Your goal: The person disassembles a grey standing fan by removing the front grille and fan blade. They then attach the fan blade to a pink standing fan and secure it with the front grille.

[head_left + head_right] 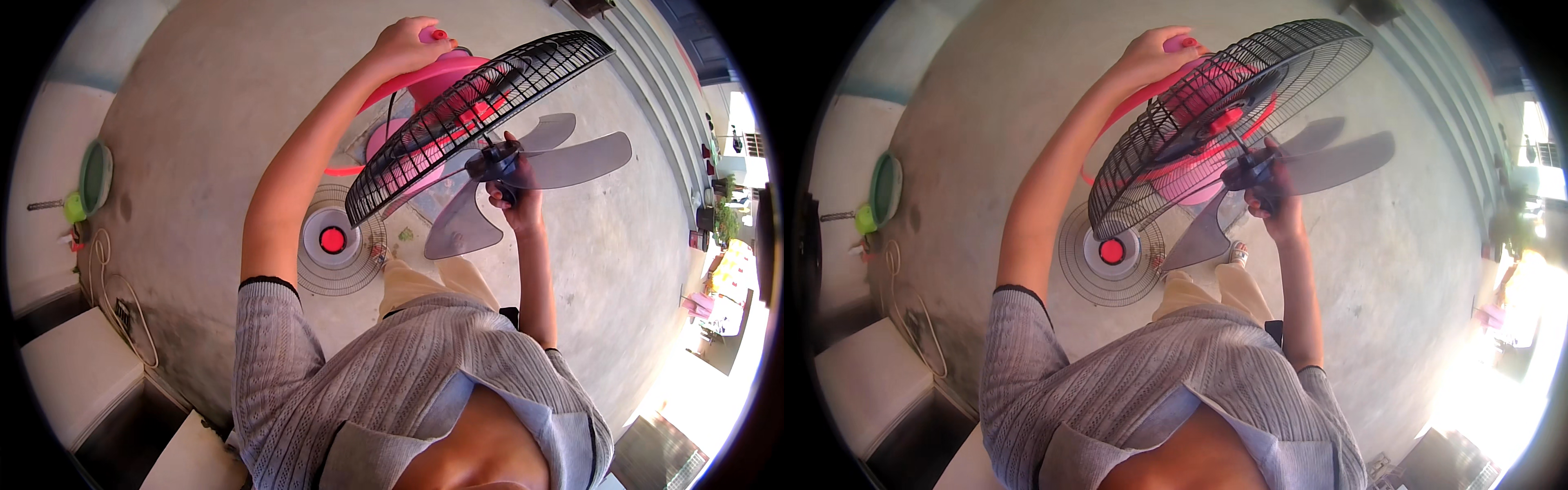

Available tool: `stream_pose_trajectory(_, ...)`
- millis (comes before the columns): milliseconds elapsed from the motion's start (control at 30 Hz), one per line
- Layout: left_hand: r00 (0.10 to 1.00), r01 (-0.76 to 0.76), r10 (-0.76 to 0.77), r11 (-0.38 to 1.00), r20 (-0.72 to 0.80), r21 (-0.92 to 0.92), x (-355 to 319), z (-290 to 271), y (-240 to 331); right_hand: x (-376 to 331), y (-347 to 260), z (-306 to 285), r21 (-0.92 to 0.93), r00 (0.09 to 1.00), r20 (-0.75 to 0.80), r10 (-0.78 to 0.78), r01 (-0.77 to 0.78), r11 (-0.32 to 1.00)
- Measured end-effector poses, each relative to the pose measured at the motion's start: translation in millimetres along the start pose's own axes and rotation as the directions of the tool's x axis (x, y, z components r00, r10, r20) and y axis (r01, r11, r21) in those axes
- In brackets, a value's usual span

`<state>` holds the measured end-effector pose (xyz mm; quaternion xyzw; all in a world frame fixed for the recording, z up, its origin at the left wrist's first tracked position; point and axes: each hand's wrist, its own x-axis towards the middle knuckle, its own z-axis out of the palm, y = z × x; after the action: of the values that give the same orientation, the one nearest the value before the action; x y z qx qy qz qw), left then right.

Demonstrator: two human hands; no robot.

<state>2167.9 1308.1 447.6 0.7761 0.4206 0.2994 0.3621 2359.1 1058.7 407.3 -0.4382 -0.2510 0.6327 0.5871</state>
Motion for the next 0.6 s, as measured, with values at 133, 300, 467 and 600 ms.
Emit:
stream_pose_trajectory(133,1.000,0.000,-0.001,0.998,-0.009,-0.065,5.0,4.7,-9.8,4.5,-2.9,-7.8,0.050,0.997,0.073,0.035,-0.039,0.998)
stream_pose_trajectory(300,1.000,0.024,-0.025,0.996,-0.007,-0.089,6.7,9.4,-9.8,6.8,-2.3,-7.3,0.208,0.997,0.059,0.057,-0.068,0.976)
stream_pose_trajectory(467,0.999,0.051,-0.051,0.992,0.001,-0.118,1.0,8.3,-2.3,9.2,-8.9,-0.7,0.409,0.973,0.086,0.214,-0.231,0.883)
stream_pose_trajectory(600,0.999,0.034,-0.037,0.992,-0.022,-0.122,4.1,12.1,-12.9,17.1,-5.7,-11.9,0.469,0.941,0.270,0.205,-0.315,0.825)
